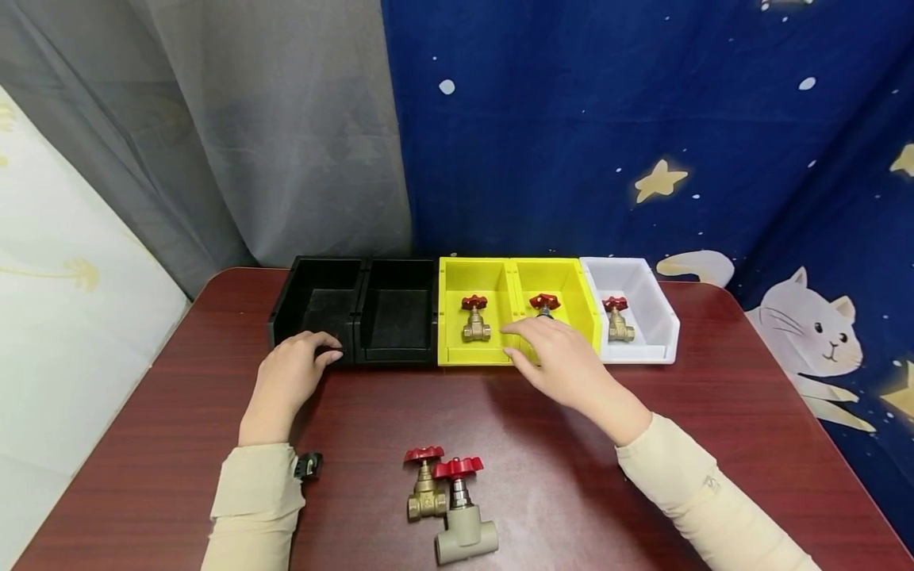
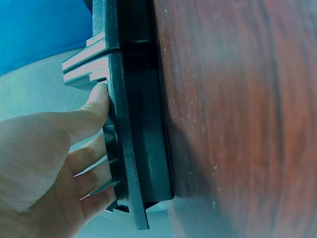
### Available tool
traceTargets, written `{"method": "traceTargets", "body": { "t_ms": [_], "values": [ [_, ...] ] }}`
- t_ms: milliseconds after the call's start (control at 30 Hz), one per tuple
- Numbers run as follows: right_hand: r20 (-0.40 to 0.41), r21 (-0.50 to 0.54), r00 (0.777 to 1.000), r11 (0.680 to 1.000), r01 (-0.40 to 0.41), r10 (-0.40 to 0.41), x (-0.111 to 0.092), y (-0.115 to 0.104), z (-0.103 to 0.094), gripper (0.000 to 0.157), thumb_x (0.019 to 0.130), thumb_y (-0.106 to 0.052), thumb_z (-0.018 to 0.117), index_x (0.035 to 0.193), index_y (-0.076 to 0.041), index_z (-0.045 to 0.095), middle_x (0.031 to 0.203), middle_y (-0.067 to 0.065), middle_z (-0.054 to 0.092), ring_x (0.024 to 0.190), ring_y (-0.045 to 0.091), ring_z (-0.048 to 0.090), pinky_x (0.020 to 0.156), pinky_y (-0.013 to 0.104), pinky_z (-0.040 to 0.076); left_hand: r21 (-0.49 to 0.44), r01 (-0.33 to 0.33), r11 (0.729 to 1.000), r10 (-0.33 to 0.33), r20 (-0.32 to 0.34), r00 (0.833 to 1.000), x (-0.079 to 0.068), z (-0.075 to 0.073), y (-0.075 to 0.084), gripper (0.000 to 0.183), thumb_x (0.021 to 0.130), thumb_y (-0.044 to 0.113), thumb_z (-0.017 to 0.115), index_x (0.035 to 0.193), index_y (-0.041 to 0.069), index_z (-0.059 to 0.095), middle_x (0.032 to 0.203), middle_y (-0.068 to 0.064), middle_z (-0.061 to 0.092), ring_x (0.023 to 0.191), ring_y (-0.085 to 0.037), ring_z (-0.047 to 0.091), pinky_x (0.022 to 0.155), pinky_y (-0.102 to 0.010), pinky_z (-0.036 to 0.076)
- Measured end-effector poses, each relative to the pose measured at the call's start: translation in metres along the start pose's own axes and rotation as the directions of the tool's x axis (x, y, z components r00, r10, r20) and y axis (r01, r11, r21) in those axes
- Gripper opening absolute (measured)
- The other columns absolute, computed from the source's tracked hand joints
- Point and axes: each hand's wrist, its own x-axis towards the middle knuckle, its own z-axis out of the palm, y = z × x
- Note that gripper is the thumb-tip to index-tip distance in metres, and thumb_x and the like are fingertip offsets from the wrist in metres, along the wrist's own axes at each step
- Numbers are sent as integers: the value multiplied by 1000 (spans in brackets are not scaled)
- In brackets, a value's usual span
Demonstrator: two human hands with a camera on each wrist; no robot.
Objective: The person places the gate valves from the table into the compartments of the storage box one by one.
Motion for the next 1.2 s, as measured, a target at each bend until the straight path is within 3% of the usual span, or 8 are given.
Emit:
{"method": "traceTargets", "body": {
  "t_ms": [533,800,967,1200],
  "values": [
    [-133,92,974,981,-173,184,-18,14,-19,34,88,-32,64,118,-16,62,115,1,63,109,20,57,92,42,46,-2,5,1000,-5,8,1000,-1,-1,0,18,88,23,65,102,13,68,102,-12,64,95,-36,58,77,-56,46],
    [-100,74,951,955,-286,292,-28,24,-32,34,90,-36,60,119,-17,62,116,3,63,111,24,56,93,47,44,3,3,1000,-3,-3,1000,0,1,0,17,88,24,65,102,14,68,102,-12,64,95,-36,59,77,-55,46],
    [-24,79,926,924,-373,376,-34,31,-42,40,92,-40,55,123,-14,59,121,8,60,114,29,52,93,52,42,5,0,1000,0,-1,1000,1,2,-1,18,88,24,65,102,14,68,100,-11,64,95,-36,58,77,-55,46],
    [-14,77,911,908,-411,413,-43,43,-50,45,93,-46,50,123,-14,59,120,10,60,113,31,52,93,54,41,2,1,1000,-1,0,1000,1,2,-1,18,88,24,64,102,14,68,103,-12,64,96,-37,58,78,-56,45]
  ]
}}
